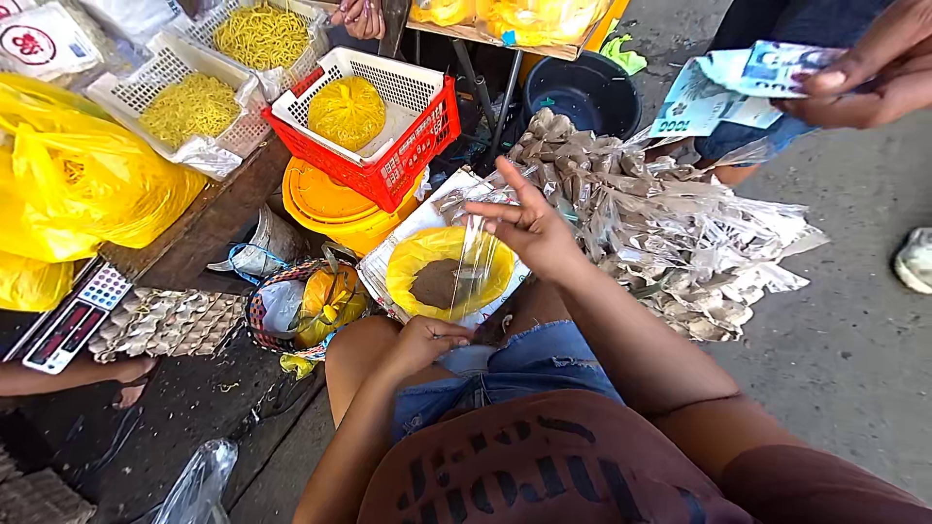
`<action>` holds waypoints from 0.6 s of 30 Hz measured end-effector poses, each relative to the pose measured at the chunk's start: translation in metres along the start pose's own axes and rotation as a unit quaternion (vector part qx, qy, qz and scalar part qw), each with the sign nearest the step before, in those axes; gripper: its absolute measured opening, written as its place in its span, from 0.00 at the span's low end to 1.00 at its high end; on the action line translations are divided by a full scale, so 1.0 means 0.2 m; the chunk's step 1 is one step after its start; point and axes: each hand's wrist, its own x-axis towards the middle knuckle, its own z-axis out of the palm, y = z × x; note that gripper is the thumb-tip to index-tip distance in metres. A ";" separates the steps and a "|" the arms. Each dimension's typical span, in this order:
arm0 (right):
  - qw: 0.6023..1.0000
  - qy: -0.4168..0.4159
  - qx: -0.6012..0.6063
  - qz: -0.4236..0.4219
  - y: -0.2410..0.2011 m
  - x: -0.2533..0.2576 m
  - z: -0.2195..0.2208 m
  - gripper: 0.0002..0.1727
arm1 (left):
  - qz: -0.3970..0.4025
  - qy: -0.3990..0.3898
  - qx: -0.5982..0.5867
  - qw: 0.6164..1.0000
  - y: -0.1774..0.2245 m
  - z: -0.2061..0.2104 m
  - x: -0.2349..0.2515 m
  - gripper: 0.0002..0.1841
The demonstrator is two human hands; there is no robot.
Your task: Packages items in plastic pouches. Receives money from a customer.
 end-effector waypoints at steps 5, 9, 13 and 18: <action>0.998 0.040 0.032 0.039 0.08 -0.02 0.02 0.45 | -0.007 0.054 -0.054 0.997 -0.12 0.06 0.02 0.14; 0.990 0.009 0.096 0.098 0.14 -0.05 0.14 0.39 | 0.033 0.170 -0.120 0.978 -0.10 0.13 0.06 0.11; 0.991 0.076 0.069 0.088 0.18 -0.01 0.05 0.37 | 0.010 0.193 -0.122 0.974 -0.12 0.09 0.06 0.10; 0.970 0.228 0.078 0.028 0.22 -0.06 -0.10 0.28 | -0.047 0.304 -0.038 0.951 -0.24 -0.01 0.07 0.09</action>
